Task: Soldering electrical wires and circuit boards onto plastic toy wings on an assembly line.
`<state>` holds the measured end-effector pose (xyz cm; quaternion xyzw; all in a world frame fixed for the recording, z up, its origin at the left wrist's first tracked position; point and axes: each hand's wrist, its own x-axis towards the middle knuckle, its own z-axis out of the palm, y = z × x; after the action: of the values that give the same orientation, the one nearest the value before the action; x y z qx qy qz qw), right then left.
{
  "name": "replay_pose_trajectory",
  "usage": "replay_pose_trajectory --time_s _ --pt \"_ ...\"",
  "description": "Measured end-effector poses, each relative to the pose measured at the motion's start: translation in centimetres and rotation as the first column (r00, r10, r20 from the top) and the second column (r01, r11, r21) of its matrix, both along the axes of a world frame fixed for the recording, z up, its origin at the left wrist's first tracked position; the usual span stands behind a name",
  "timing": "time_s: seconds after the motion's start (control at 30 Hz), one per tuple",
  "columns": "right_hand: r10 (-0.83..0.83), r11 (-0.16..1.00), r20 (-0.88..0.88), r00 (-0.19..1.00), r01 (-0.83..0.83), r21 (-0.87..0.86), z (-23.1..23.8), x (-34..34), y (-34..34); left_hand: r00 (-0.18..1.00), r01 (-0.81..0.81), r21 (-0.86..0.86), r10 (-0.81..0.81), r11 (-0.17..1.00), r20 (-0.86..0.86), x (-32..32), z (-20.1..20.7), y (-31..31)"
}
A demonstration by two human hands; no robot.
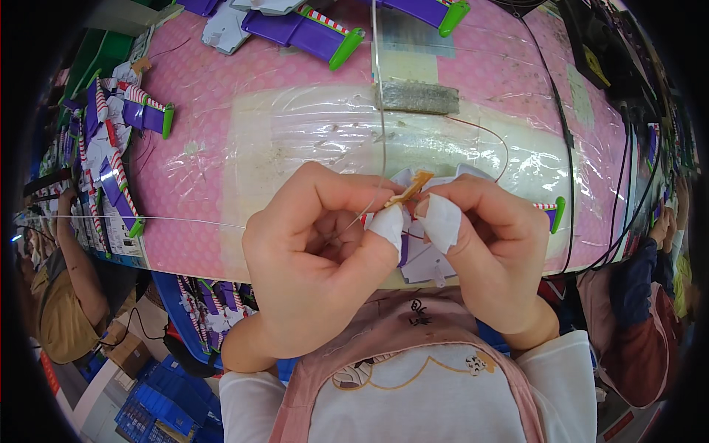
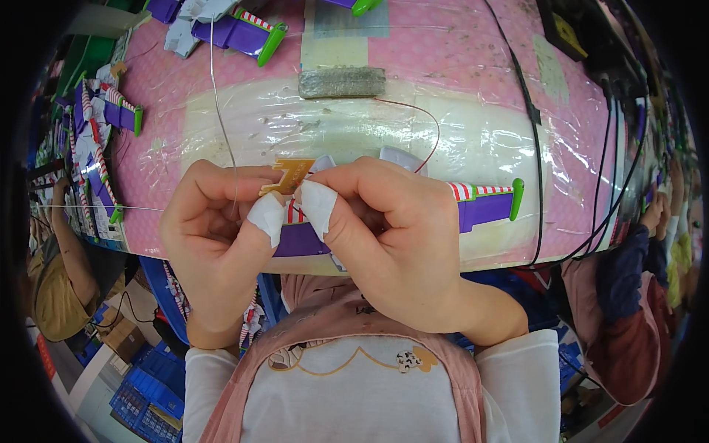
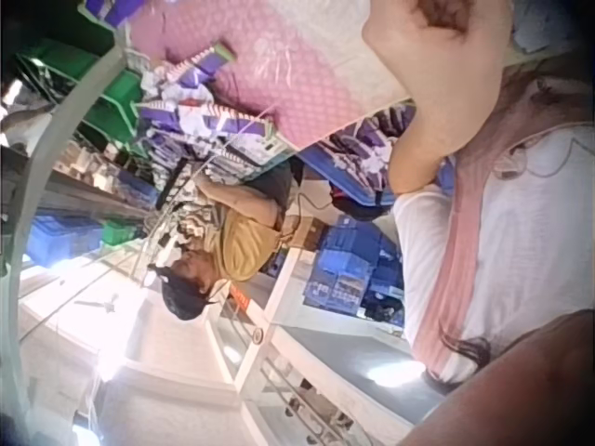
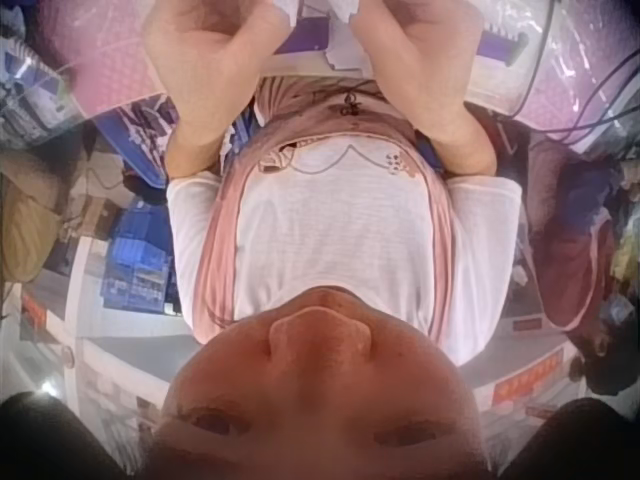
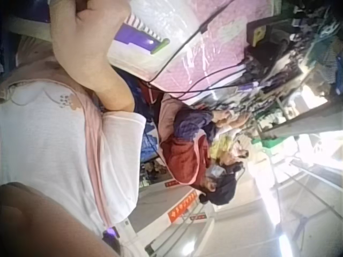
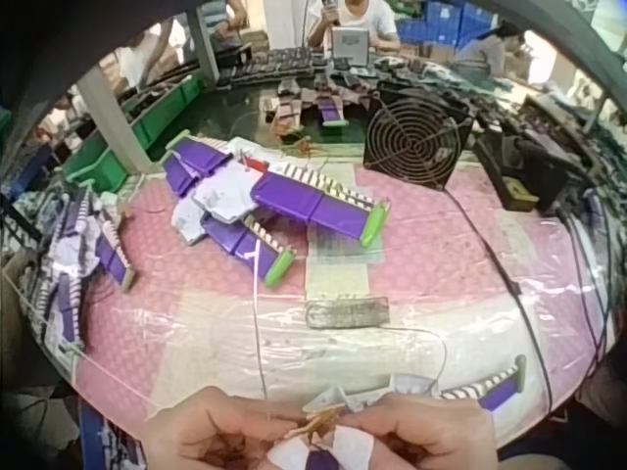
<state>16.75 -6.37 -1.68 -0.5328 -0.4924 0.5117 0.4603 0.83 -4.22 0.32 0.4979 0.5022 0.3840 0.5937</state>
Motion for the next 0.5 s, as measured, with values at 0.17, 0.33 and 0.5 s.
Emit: replay_pose_trajectory --time_s 0.17,0.33,0.5 --pt "-0.005 1.0 -0.018 1.0 0.004 -0.019 0.1 -0.1 -0.1 0.999 0.028 0.055 -0.026 0.998 -0.03 0.1 0.0 0.0" --pt "0.007 0.999 -0.053 0.999 -0.01 -0.048 0.1 0.0 -0.1 0.998 0.041 0.059 -0.038 0.997 -0.048 0.3 0.2 0.0" --pt "0.019 0.996 -0.099 0.995 -0.028 -0.084 0.3 0.1 0.0 1.0 0.012 0.185 -0.013 0.983 0.006 0.3 -0.8 0.0"
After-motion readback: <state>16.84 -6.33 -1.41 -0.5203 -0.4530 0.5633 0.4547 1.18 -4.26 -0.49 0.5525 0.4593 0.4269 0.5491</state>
